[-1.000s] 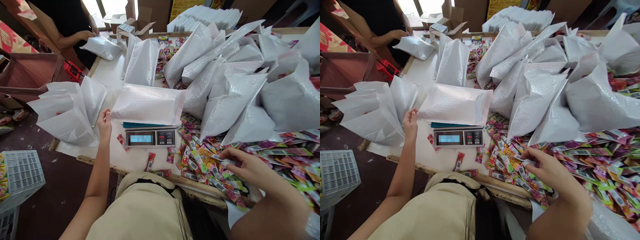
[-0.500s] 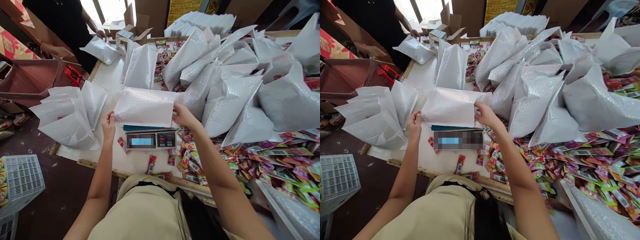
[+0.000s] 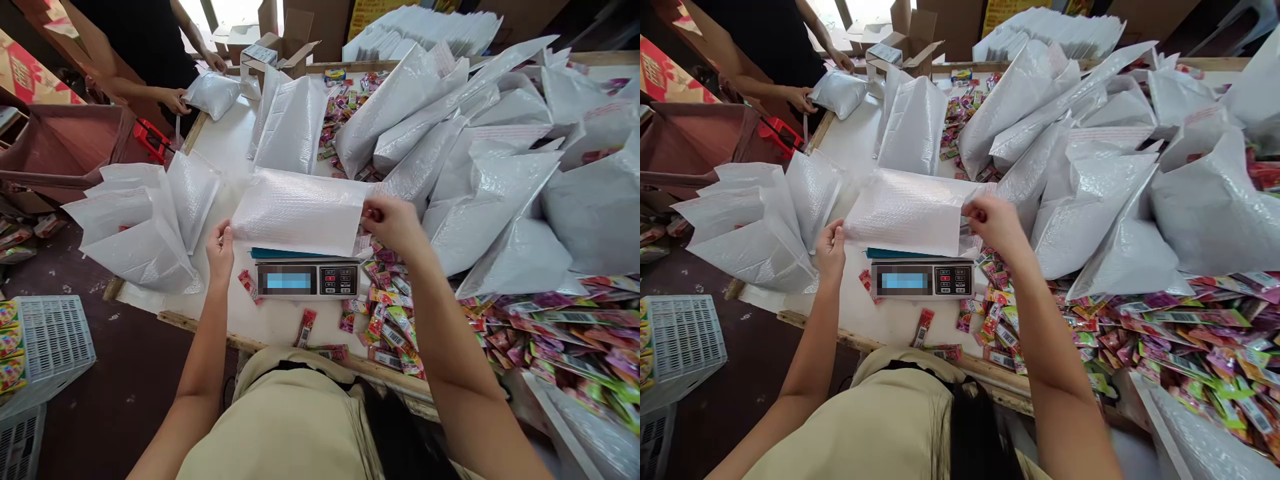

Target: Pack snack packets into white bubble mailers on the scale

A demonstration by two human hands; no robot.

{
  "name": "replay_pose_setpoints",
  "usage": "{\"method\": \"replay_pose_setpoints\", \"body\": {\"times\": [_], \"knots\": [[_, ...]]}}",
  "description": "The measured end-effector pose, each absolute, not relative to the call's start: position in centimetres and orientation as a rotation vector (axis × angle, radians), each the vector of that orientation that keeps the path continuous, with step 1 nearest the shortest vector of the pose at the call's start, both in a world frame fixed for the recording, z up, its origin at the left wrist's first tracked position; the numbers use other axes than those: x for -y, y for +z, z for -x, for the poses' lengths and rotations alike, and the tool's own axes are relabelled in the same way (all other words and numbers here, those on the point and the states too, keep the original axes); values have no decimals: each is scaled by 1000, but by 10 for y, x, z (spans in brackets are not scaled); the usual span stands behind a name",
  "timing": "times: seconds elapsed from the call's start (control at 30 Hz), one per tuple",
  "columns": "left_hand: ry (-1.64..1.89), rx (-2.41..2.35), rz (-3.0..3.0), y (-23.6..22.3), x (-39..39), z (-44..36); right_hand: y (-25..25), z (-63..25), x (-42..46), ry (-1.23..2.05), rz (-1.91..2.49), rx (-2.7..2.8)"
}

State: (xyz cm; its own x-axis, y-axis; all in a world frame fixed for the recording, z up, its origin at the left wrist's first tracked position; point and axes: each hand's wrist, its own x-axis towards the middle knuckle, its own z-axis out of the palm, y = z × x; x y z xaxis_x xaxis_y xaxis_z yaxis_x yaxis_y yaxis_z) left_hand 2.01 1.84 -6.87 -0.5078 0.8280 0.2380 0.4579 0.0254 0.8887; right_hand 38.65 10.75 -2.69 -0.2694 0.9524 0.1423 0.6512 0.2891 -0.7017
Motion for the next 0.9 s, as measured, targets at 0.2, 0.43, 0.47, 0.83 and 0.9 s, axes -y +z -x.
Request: {"method": "replay_pose_setpoints", "body": {"times": [0.2,0.43,0.47,0.83,0.9], "knots": [[1529,-2016,-1279,-73,-7,3,4,-462,-35,759,1673,1762],[1524,-2047,-1263,-81,3,12,16,-509,31,870,1852,1533],[1514,-2055,-1263,-81,3,11,16,-512,36,909,1872,1537],[1527,-2046,-1246,-78,2,10,-8,-532,59,1162,1964,1720],[1518,-2055,-1246,-78,3,11,-14,-536,63,1133,1960,1751]]}}
